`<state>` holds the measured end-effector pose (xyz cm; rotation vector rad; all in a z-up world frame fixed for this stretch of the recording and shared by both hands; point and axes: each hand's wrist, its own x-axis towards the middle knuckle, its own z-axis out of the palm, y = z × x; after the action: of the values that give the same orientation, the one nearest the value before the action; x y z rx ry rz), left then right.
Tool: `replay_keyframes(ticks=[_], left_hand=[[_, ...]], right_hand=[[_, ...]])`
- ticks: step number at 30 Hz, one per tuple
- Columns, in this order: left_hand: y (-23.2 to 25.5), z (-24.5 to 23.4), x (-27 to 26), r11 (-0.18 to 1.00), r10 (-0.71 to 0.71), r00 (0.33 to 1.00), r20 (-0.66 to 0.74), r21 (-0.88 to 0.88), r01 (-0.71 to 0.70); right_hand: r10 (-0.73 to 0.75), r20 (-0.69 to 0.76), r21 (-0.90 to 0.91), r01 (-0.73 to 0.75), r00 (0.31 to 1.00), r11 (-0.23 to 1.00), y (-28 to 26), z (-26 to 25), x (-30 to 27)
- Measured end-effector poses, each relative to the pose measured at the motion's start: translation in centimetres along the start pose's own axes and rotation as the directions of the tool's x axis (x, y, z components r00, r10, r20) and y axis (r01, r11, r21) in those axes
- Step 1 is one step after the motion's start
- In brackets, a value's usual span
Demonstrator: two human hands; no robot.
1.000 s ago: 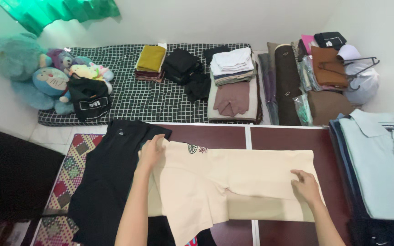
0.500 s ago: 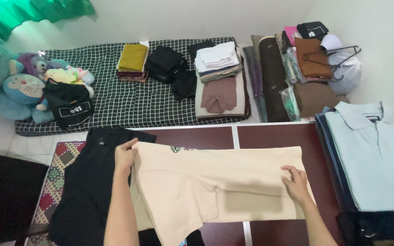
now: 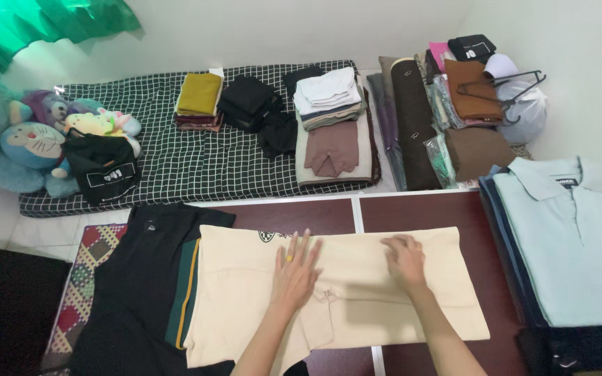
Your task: The person picks up a light-colored polo shirt, spreads it on a flat surface, folds the sleeves and sides inward, and places the folded garment on a stack; then they repeat the process with a cream-colored polo shirt.
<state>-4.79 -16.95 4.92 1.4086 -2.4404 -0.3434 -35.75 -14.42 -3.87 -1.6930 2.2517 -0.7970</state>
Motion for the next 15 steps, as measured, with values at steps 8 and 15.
replay_keyframes(ticks=[8, 15], left_hand=[[-2.8, 1.2, -3.3, 0.981, -0.089, 0.981, 0.17, 0.187, 0.057], [-1.0, -1.3, -1.0, 0.939, -0.343, 0.772, 0.536, 0.217, 0.266]], right_hand=[[0.199, 0.15, -0.213, -0.165, 0.968, 0.963, -3.5, -2.1, 3.8], [0.147, 0.02, -0.23, -0.138, 0.989, 0.963, -3.6, -0.6, 4.8]])
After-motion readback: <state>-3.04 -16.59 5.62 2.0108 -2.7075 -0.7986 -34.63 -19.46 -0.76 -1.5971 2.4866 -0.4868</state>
